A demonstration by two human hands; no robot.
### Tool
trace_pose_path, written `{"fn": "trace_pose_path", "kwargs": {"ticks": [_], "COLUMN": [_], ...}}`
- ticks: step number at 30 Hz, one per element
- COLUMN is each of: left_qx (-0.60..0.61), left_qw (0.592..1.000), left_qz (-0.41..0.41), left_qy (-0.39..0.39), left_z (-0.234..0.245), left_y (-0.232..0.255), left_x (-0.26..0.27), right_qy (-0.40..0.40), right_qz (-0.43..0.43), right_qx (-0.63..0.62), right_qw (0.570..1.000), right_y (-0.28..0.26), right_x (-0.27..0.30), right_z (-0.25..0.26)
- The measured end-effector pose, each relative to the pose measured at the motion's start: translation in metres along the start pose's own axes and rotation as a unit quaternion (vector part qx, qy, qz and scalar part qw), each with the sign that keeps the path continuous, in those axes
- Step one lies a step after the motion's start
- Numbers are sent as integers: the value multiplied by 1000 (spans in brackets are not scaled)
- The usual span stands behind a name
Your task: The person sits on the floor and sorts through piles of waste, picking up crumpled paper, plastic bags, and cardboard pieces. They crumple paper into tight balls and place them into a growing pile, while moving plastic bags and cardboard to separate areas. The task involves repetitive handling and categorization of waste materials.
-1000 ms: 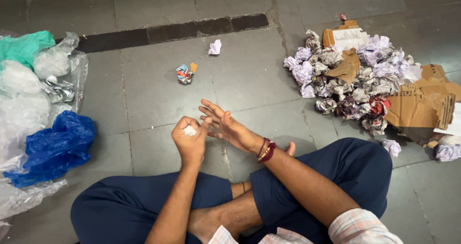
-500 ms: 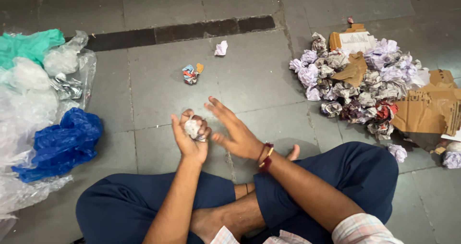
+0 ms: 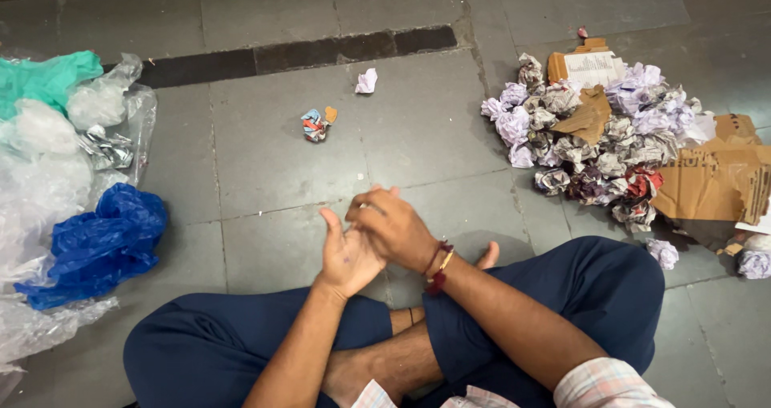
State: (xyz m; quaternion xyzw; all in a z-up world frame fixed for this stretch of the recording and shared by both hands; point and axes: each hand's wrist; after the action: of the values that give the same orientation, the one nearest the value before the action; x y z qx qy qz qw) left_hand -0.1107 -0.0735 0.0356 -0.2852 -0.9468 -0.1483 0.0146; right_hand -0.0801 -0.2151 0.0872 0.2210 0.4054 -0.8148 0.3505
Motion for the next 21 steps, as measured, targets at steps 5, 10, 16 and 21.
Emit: {"fn": "trace_pose_path", "kwargs": {"ticks": [5,10,16,21], "left_qx": [-269,-463,-756,-851], "left_qw": [962,877,559,414], "left_qz": [25,-111,-329,-321], "left_qy": [-35,59,87,27], "left_z": [16,-5,-26,-34], "left_y": [-27,-18,-5,-16], "left_x": [-13,-16,-5,-12], "right_qy": [107,184,133,16], "right_qz": [-285,-355,-439,-455], "right_qx": [-266,-395,-482,-575], "right_qw": [915,827,747,680], "right_y": [43,77,78,66], "right_x": [4,15,16,9], "right_z": [2,13,2,-1]}}
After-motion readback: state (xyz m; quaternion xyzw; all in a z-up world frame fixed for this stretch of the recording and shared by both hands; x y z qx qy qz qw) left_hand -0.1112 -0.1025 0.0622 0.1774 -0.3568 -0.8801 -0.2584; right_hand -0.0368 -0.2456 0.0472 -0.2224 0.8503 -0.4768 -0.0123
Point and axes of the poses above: each hand's wrist, its own x-axis away from the middle knuckle, its own z-axis out of the back of the hand, y = z × x, and after that the axes turned 5 degrees about y, right-handed
